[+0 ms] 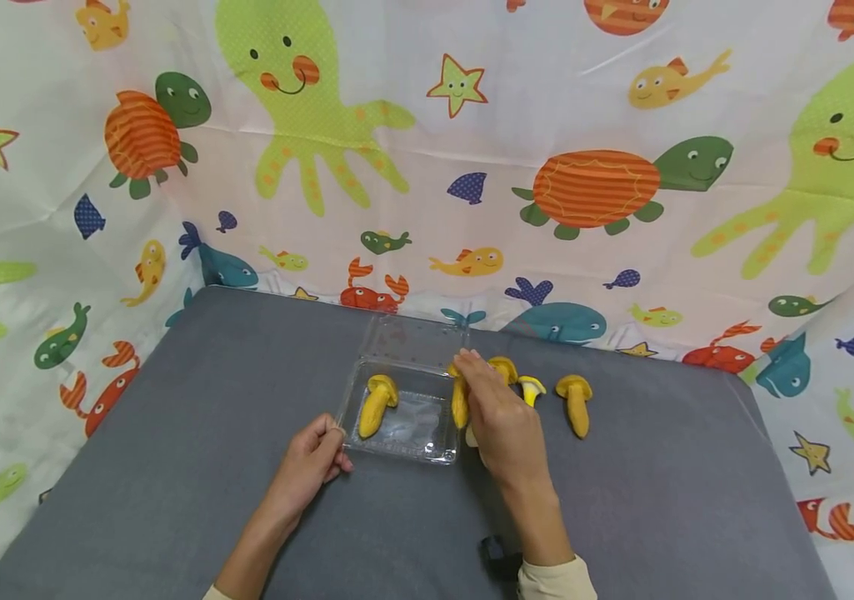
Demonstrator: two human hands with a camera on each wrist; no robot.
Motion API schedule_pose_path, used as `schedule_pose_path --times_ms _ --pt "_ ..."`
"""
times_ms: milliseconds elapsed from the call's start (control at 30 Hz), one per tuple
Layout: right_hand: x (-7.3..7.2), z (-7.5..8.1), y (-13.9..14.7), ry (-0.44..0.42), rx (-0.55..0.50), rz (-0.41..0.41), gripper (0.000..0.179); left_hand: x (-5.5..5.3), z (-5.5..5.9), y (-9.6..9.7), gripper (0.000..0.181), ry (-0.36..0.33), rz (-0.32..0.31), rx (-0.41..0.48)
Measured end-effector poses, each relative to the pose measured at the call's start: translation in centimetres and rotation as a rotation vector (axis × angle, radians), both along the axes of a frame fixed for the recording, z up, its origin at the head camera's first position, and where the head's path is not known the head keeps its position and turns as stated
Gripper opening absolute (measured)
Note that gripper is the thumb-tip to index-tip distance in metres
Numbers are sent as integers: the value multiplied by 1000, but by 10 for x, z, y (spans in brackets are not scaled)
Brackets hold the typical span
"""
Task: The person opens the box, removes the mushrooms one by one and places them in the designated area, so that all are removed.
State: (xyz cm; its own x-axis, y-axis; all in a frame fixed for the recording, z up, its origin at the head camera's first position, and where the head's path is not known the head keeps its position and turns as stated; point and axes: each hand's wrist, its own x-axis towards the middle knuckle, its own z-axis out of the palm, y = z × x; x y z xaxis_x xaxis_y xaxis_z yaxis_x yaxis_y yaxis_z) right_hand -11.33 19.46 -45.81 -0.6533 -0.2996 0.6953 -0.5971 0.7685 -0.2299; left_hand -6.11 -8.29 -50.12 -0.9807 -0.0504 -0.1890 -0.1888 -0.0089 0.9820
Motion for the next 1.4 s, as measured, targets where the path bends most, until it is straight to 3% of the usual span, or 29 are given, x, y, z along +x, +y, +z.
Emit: schedule_pose_path --times_ms 800,1400 --pt "8 -5 43 64 -51 -95 49 -1 0 1 20 -7 0 0" --pt "21 -15 73 50 -55 -140 51 0 0 1 20 -14 -1 4"
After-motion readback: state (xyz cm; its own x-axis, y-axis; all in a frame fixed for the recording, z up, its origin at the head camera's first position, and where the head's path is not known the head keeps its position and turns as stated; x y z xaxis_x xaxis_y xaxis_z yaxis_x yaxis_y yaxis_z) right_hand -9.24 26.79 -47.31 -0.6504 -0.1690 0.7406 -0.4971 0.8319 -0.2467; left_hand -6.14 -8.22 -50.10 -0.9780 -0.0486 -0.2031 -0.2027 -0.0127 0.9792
